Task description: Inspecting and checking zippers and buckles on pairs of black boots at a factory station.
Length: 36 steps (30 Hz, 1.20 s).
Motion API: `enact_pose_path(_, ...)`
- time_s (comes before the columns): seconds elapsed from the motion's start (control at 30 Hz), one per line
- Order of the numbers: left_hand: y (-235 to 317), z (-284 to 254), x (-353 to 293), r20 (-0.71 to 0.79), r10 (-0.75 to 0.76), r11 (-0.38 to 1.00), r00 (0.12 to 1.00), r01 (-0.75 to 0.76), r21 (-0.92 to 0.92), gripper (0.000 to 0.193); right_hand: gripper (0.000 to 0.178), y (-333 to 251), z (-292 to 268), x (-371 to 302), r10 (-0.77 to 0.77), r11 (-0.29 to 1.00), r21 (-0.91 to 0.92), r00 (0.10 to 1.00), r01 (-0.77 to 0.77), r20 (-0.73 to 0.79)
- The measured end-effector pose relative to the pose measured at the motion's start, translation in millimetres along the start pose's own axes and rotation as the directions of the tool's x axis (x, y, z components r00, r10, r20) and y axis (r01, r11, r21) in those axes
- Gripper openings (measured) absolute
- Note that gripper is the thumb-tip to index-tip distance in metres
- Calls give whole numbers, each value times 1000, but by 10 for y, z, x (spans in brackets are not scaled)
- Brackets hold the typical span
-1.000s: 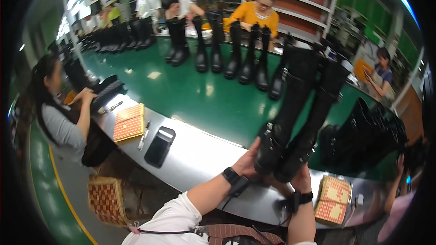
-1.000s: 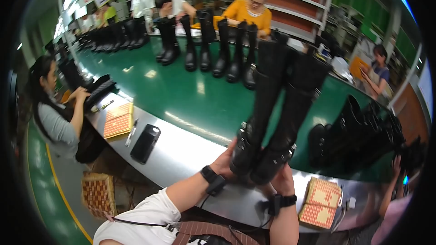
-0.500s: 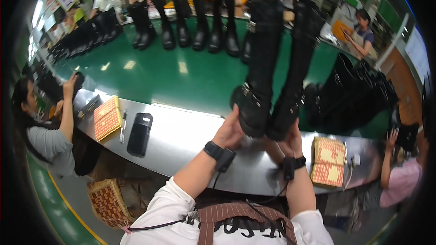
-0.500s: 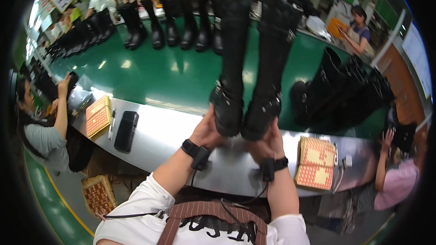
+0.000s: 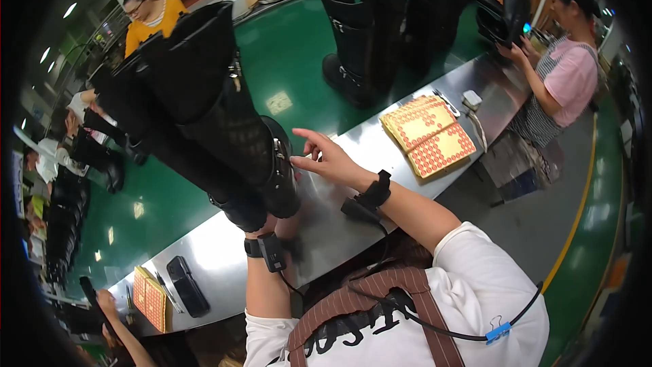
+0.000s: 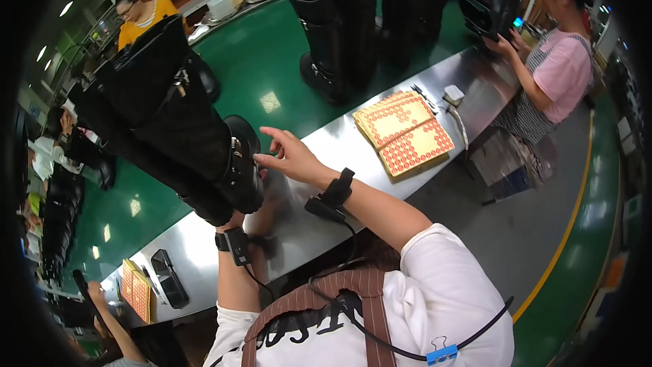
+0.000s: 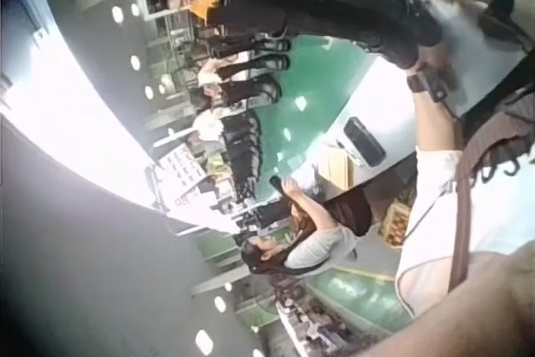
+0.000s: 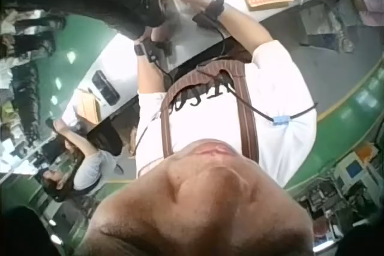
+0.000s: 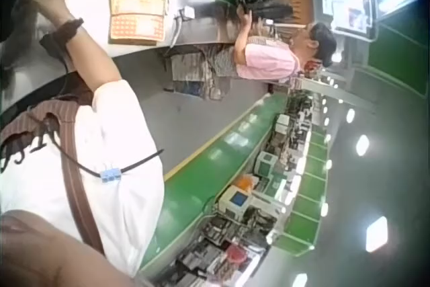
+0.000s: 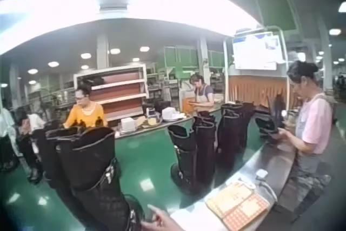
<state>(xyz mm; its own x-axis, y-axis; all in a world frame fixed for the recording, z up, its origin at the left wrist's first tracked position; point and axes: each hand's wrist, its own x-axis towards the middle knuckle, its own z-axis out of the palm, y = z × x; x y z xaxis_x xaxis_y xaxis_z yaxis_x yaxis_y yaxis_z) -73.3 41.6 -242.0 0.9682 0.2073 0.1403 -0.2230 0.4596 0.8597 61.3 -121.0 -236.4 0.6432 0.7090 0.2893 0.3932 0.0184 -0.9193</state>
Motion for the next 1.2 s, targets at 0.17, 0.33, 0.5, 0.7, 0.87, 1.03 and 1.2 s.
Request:
enact_pose_path(0.17, 52, 180, -105, 117, 65, 776, 991, 23, -630, 57, 16, -288, -844, -484, -14, 875, -457, 937, -157, -349)
enact_pose_path(0.33, 135, 114, -124, 24, 59, 795, 998, -32, -606, 53, 14, 9, -2112, -804, 60, 584, -601, 768, -545, -638)
enact_pose_path(0.5, -50, 42, 96, -24, -36, 712, 999, 9, -702, 50, 14, 221, -2184, -976, 83, 519, -638, 776, -569, -625)
enact_pose_path(0.7, -61, -20, 159, -147, -104, 656, 984, -44, -754, 46, 16, 191, -2095, -892, 52, 465, -690, 795, -555, -605)
enact_pose_path(0.87, -142, 23, 75, -348, 26, 621, 937, -288, -729, 43, 17, 201, -2228, -952, 190, 534, -666, 841, -521, -506)
enact_pose_path(1.03, 350, 415, -108, -200, 108, 612, 974, -224, -758, 67, 14, 258, -2348, -1054, 219, 579, -638, 851, -507, -477)
enact_pose_path(1.2, 440, 465, -177, -82, 242, 529, 967, -203, -824, 68, 13, 240, -2296, -1003, 174, 595, -639, 855, -487, -489)
